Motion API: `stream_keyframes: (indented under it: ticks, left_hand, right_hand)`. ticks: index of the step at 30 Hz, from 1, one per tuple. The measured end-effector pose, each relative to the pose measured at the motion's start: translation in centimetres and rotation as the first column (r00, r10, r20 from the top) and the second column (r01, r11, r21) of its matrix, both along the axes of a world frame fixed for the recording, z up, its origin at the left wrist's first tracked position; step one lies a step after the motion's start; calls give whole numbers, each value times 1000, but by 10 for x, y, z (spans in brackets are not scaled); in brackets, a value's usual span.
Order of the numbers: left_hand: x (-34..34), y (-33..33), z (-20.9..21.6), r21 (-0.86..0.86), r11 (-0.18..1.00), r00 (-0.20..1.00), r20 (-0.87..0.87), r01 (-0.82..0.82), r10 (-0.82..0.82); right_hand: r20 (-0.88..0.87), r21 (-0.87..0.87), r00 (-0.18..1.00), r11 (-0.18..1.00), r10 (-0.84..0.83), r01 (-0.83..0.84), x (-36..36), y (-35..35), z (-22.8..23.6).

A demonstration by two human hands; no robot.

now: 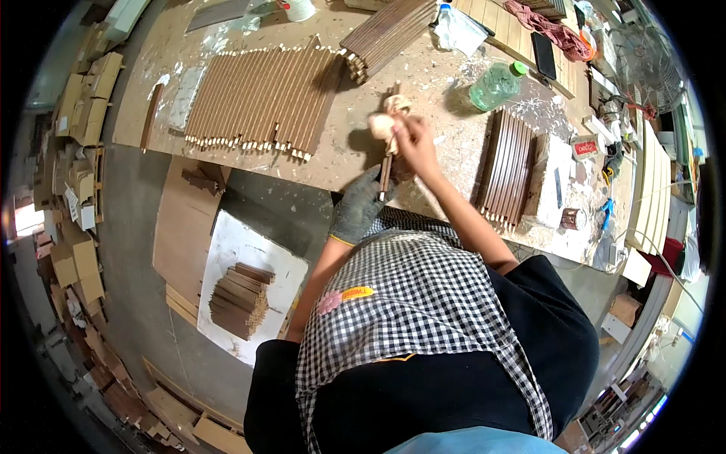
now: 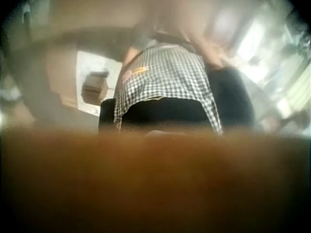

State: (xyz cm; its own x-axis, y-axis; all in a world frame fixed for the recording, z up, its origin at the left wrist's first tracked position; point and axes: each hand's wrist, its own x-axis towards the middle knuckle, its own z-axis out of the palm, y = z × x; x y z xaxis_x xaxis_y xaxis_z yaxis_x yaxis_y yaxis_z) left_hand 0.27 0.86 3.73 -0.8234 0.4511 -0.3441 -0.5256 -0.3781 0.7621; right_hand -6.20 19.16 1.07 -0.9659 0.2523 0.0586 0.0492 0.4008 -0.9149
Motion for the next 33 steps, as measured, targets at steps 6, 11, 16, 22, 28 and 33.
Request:
stream_keyframes:
  ticks: [6,11,16,22,28,33]
  left_hand:
    - [-13,1,-72,-135,989,950,298,-59,97]
    - [-25,33,-26,-228,973,977,197,-32,78]
    - [-13,17,-26,-182,972,836,548,146,-23]
    - [-10,7,-33,103,994,835,541,47,-96]
    - [-7,-4,-51,645,756,711,582,-107,-396]
    - [11,0,-62,559,801,620,711,-213,-331]
  right_hand:
    - [-107,45,990,995,94,-90,25,-23,38]
    - [41,-41,987,988,153,-151,36,-21,22]
    - [140,-127,989,990,-48,66,-73,26,-30]
    - [24,-1,977,977,-212,212,-126,72,-40]
    - [-48,173,895,886,443,-429,30,-20,36]
    - [271,36,952,987,143,-159,-31,2,3]
